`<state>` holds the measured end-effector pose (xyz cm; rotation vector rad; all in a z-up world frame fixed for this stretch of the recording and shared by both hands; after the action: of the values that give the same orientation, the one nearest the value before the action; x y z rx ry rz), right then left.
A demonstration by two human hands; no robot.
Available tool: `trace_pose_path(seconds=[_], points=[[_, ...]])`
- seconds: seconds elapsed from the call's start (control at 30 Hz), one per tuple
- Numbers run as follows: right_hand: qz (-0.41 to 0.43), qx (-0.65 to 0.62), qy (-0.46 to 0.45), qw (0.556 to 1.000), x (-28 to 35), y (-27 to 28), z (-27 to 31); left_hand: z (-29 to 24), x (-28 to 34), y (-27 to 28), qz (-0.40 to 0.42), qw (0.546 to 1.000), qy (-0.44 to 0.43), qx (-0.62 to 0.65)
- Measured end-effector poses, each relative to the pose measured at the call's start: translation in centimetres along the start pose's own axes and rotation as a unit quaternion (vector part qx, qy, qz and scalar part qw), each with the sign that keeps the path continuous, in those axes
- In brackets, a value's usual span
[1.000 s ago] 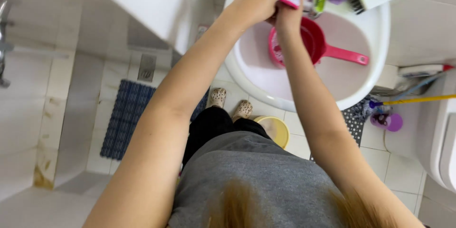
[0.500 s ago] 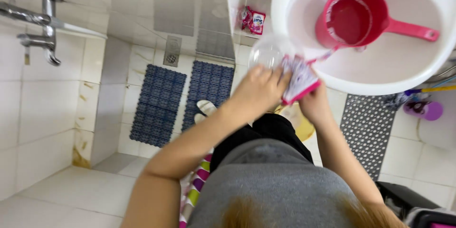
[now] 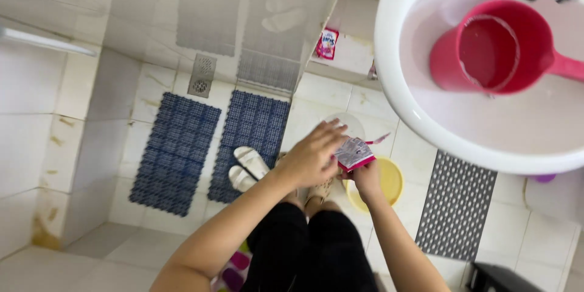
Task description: Cleaning the toilet, sink, and scrubbing the walls in a bathroom.
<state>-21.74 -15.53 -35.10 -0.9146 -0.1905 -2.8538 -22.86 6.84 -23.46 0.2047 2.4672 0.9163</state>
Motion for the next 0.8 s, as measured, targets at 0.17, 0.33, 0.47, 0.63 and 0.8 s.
trace_pose_path(seconds=[0.17, 0.33, 0.47, 0.63, 0.8], points=[[-0.013, 0.009, 0.015, 1.0, -10.8, 4.5, -6.1, 15.9, -1.2, -14.8, -0.15, 0.947, 0.248, 0.14], [-0.055, 0.019, 0.008, 0.998, -19.1, 7.7, -12.3, 35.8, -3.7, -33.4, -0.222, 0.891, 0.363, 0.157], [-0.07, -0.013, 0.042, 0.997, -21.5, 9.4, -15.8, 44.0, -8.2, -38.2, -0.188, 0.882, 0.42, 0.104], [-0.058, -0.021, 0.085, 0.994, -25.9, 11.6, -20.8, 53.7, -12.5, -43.6, -0.119, 0.891, 0.437, -0.039], [-0.126, -0.039, 0.056, 0.99, -29.3, 12.8, -23.1, 57.9, -14.8, -46.1, -0.408, 0.873, 0.248, -0.1]])
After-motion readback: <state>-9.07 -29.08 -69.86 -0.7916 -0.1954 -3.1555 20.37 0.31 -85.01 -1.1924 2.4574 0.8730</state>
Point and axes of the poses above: each hand's wrist, its own x-axis away from the middle knuckle, its own y-axis out of the back of the hand, z = x × y, the point moved 2 cm from there along -x, towards the middle knuckle, and after that the axes turned 1 degree about z, right-handed, at the moved point
